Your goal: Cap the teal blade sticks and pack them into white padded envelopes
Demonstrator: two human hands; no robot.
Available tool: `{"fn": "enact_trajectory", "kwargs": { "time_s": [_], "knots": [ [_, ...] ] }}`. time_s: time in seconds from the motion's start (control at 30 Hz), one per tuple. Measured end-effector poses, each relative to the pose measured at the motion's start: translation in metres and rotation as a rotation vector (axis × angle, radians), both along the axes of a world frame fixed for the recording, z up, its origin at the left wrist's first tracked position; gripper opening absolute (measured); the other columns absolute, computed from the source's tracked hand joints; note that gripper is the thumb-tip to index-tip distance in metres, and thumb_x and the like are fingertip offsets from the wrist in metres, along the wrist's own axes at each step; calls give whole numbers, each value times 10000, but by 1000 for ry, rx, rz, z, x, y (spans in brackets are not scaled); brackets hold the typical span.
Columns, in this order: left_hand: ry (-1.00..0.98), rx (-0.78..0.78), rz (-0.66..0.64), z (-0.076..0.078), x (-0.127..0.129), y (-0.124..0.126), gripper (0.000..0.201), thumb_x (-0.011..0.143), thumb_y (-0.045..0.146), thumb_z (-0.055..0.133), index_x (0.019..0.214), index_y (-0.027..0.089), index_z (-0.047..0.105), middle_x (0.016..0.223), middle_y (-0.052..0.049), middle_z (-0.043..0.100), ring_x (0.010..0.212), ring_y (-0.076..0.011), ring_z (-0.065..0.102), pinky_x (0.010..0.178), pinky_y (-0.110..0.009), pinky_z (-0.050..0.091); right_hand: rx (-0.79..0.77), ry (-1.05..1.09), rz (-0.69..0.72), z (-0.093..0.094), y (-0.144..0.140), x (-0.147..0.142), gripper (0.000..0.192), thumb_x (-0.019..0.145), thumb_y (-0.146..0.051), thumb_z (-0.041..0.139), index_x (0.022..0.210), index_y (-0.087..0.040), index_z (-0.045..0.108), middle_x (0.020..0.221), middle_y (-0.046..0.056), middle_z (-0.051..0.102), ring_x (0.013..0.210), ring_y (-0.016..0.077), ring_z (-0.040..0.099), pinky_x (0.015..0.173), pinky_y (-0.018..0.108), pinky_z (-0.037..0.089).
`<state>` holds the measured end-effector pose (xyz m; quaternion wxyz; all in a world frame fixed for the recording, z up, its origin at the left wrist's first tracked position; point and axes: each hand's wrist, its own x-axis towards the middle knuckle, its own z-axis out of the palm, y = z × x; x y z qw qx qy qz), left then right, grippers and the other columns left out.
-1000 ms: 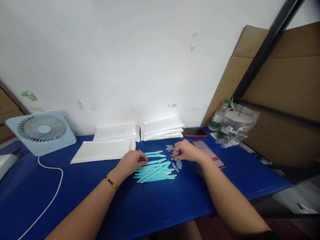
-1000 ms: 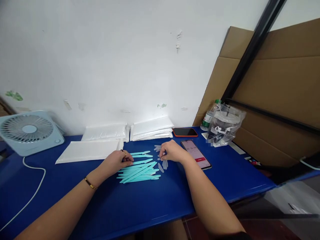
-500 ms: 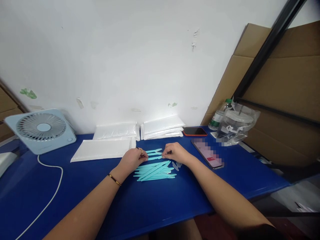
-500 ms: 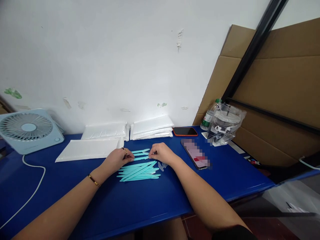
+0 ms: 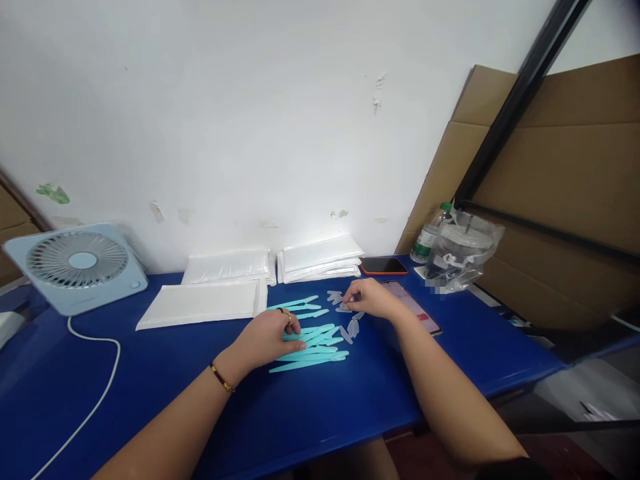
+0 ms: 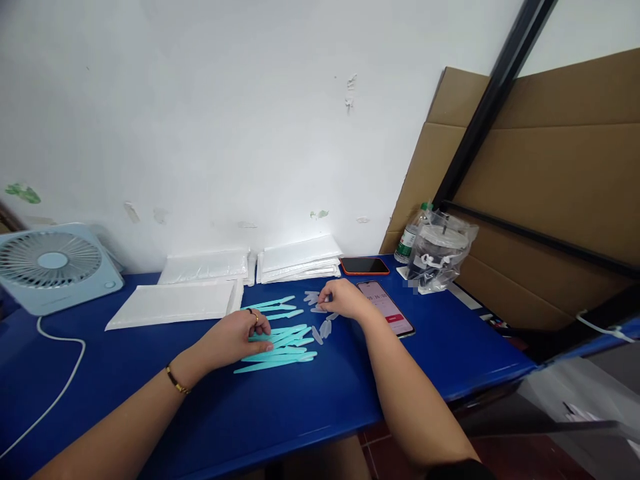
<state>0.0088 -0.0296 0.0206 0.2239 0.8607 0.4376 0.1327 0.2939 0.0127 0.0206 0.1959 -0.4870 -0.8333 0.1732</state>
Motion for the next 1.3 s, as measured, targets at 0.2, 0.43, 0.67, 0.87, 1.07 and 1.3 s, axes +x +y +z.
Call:
{"fn": "enact_trajectory", "kwargs": {
  "time_s": [0.2,0.43,0.67,0.87,1.07,1.3],
  "knots": [
    [32,-15,17,-7,5,2,275,827,383,441,688,193,583,717,-17,618,628,-143,534,553,-248,351,-17,-103,-3,-13,4,-8,72,655,-192,659,712,-184,701,733,12,690,627,124,594,568,201,394],
    [-77,-27,186,5,-5,7,228,861,357,356,789,207,512,724,-10,600,633,-156,534,562,-259,360,-18,103,67,-10,1,-13,113,763,-215,561,792,-166,658,728,22,657,618,120,581,580,219,420],
    [-173,-33,192,1,-12,14,236,870,368,322,765,211,464,636,31,474,593,-134,432,567,-248,343,-194,517,118,-6,-4,-20,207,768,-336,618,842,-146,654,713,42,666,685,151,645,660,268,500],
    [-171,-53,165,-4,-16,19,257,867,395,327,761,207,467,642,33,440,597,-129,399,568,-244,325,-133,600,142,-9,-1,-22,180,682,-325,708,758,-161,703,879,68,666,785,163,633,715,285,513],
    [-188,-63,151,-6,-14,19,264,872,400,330,780,204,479,641,35,431,590,-122,389,560,-240,322,-207,650,173,-9,-4,-30,214,663,-347,724,765,-159,708,855,62,659,763,159,636,704,285,523],
    [-177,-37,130,-9,-9,20,268,882,390,328,822,205,512,661,26,502,614,-130,460,580,-246,360,-203,608,222,-13,-7,-48,215,688,-358,703,798,-173,713,861,52,652,753,159,637,692,284,522]
  ]
}}
